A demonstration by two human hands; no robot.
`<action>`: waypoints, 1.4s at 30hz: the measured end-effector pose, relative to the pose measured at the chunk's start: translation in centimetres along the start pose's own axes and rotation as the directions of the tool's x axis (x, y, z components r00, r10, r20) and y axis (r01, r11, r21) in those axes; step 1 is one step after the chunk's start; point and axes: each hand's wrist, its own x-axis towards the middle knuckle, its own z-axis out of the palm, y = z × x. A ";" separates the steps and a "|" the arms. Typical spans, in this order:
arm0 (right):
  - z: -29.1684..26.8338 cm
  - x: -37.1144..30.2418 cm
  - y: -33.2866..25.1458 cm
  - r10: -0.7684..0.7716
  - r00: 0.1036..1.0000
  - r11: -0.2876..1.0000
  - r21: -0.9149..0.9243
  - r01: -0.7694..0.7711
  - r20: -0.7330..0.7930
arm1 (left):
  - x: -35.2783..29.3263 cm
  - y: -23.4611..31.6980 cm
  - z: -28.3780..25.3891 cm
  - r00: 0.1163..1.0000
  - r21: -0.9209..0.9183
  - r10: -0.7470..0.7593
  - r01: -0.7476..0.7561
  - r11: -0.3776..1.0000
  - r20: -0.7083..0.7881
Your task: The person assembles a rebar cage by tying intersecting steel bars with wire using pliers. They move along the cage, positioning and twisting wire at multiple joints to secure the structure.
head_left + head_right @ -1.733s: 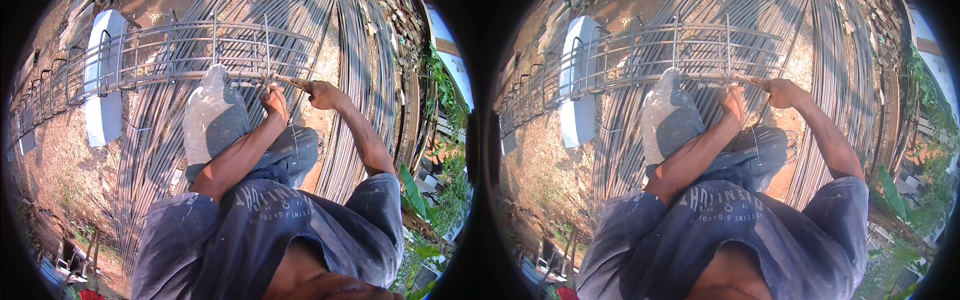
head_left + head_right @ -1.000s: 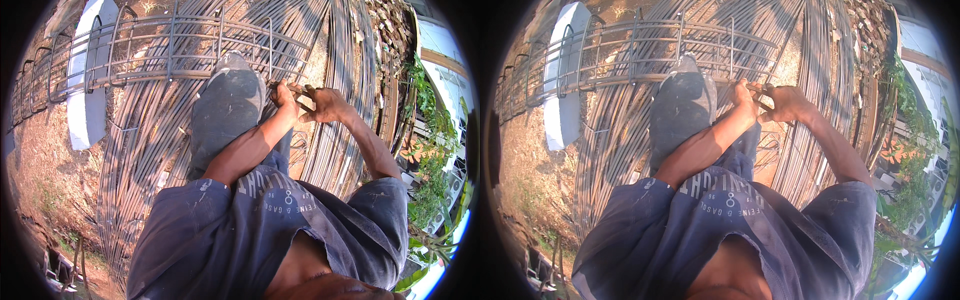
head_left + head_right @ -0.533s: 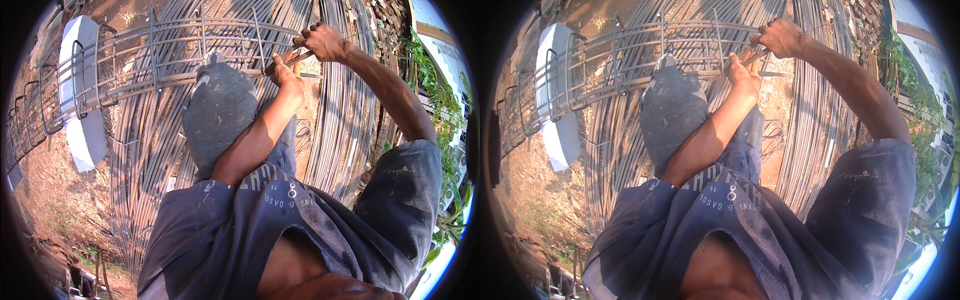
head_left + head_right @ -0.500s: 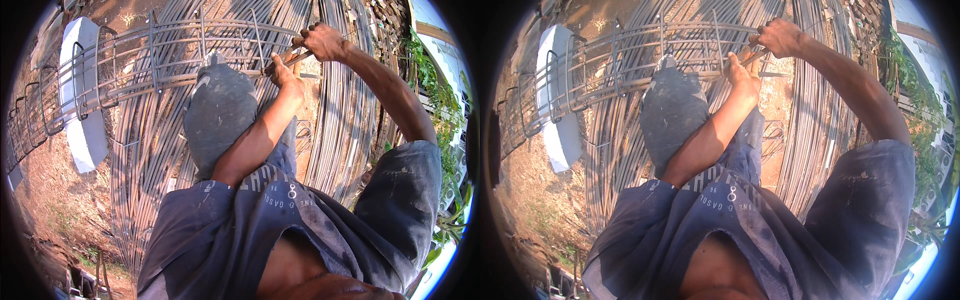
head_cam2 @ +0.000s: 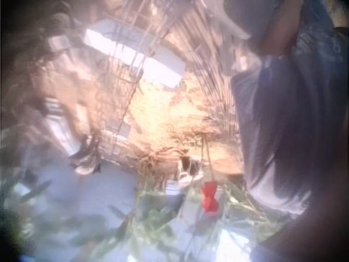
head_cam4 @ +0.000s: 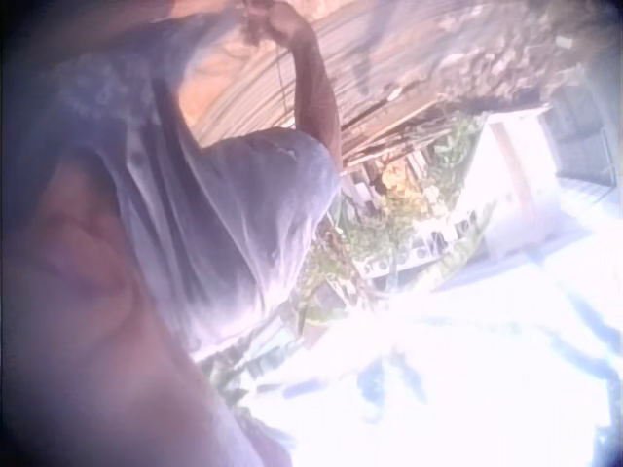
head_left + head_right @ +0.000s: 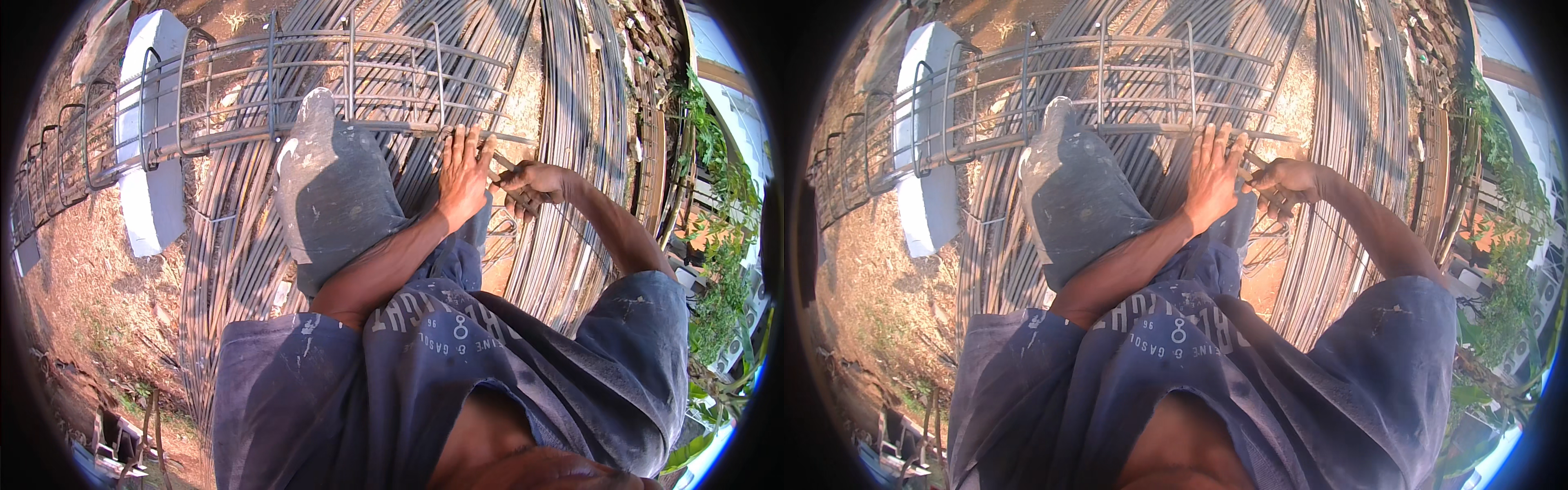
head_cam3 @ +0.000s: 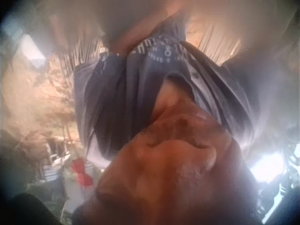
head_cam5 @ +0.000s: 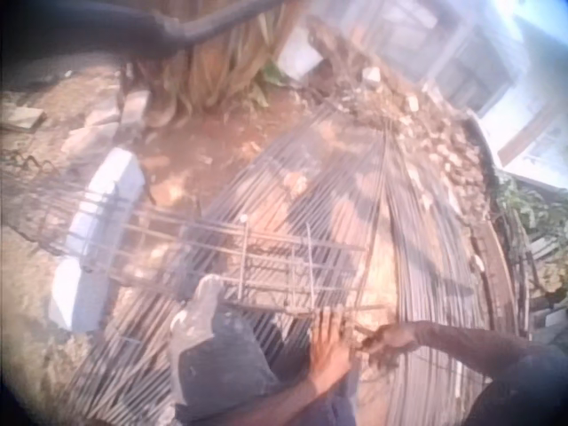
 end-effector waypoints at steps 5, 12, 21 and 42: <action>-1.2 0.4 -3.0 -0.055 0.998 0.951 -0.304 0.046 -0.021 | 2.2 -1.7 1.6 0.976 0.075 0.143 -0.132 0.988 -0.166; -1.5 -1.1 -5.1 -0.035 0.998 0.930 -0.368 0.015 -0.047 | 3.4 -2.0 2.6 0.963 0.058 0.177 -0.169 0.984 -0.204; 1.9 -2.3 -5.9 -0.697 0.628 -0.206 -0.742 -0.638 -0.347 | 8.1 -1.5 1.2 0.962 -0.111 -0.110 0.084 0.990 -0.250; -0.8 6.5 8.1 0.039 0.995 0.986 0.157 -0.053 0.089 | 5.0 -1.6 1.4 0.738 -0.001 0.336 -0.414 0.910 0.585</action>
